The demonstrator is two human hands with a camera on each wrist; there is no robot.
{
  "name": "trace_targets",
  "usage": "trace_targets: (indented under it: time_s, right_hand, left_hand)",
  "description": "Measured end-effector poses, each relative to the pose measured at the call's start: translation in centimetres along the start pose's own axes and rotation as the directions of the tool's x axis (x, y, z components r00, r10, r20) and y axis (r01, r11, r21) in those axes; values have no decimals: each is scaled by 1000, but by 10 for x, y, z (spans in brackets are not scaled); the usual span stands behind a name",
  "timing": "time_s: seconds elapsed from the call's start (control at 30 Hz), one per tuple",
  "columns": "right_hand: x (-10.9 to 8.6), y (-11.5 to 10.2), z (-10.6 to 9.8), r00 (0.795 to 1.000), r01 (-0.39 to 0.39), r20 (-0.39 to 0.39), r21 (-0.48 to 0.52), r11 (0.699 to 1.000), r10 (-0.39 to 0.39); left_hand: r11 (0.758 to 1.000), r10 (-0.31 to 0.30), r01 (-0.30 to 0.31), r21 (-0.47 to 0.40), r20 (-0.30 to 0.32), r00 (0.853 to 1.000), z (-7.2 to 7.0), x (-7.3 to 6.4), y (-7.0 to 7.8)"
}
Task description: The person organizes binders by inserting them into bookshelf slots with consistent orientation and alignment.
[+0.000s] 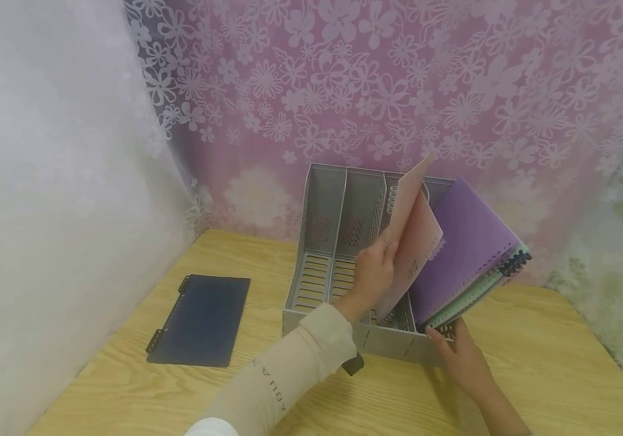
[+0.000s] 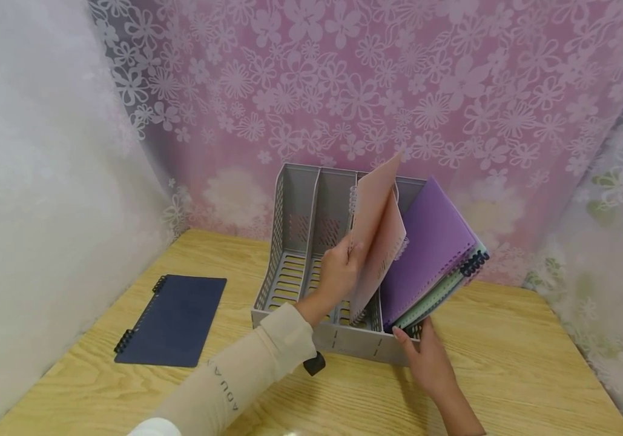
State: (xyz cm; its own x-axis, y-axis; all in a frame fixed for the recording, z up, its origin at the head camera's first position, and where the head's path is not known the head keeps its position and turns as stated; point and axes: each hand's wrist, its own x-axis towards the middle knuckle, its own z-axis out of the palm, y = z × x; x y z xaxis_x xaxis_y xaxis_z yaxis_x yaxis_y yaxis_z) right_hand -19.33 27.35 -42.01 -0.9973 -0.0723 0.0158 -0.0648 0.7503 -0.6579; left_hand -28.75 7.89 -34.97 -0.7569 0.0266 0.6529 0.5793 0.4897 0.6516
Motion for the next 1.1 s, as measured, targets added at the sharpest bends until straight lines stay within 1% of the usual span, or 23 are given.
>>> trace_targets:
  time_s: [0.13, 0.27, 0.33, 0.4, 0.47, 0.57, 0.63, 0.7, 0.8, 0.87, 1.0, 1.1]
  right_hand:
    - [1, -1, -1, 1000, 2, 0, 6, 1000, -2]
    - [2, 0, 0, 999, 40, -20, 4, 999, -40]
    - [2, 1, 0, 998, 52, -25, 4, 999, -52]
    - [3, 1, 0, 998, 56, -28, 2, 998, -56]
    - [3, 1, 0, 998, 59, -34, 2, 998, -59]
    - [2, 0, 0, 997, 62, -42, 7, 998, -62]
    - [1, 0, 0, 998, 59, -38, 16, 998, -58]
    - [0, -1, 0, 998, 55, -34, 20, 998, -54]
    - [-1, -1, 0, 998, 49, -35, 14, 999, -49]
    - [-1, -1, 0, 998, 51, -42, 11, 999, -51]
    - [-1, 0, 0, 998, 50, -42, 12, 999, -50]
    - [0, 1, 0, 998, 47, -38, 11, 999, -47]
  left_hand:
    - [999, 25, -25, 19, 23, 999, 3, -1, -4]
    - [998, 57, -59, 37, 41, 998, 5, -1, -8]
    - [996, 70, -73, 60, 57, 996, 6, -1, -10]
    - [994, 91, -96, 61, 82, 992, 8, -2, -14]
    - [992, 113, -119, 47, 124, 986, 10, -2, -17]
    - [991, 130, -131, -3, 199, 971, 12, -3, -22]
    - [991, 129, -129, -16, 247, 960, 13, -5, -25]
    - [992, 121, -124, -10, 288, 950, 14, -7, -26]
    - [992, 115, -123, 4, 324, 939, 14, -9, -26]
    - [993, 112, -120, 5, 334, 936, 13, -9, -25]
    - [993, 112, -116, -7, 334, 936, 12, -10, -25]
    - [988, 138, -153, 22, 319, 938, 12, -10, -25]
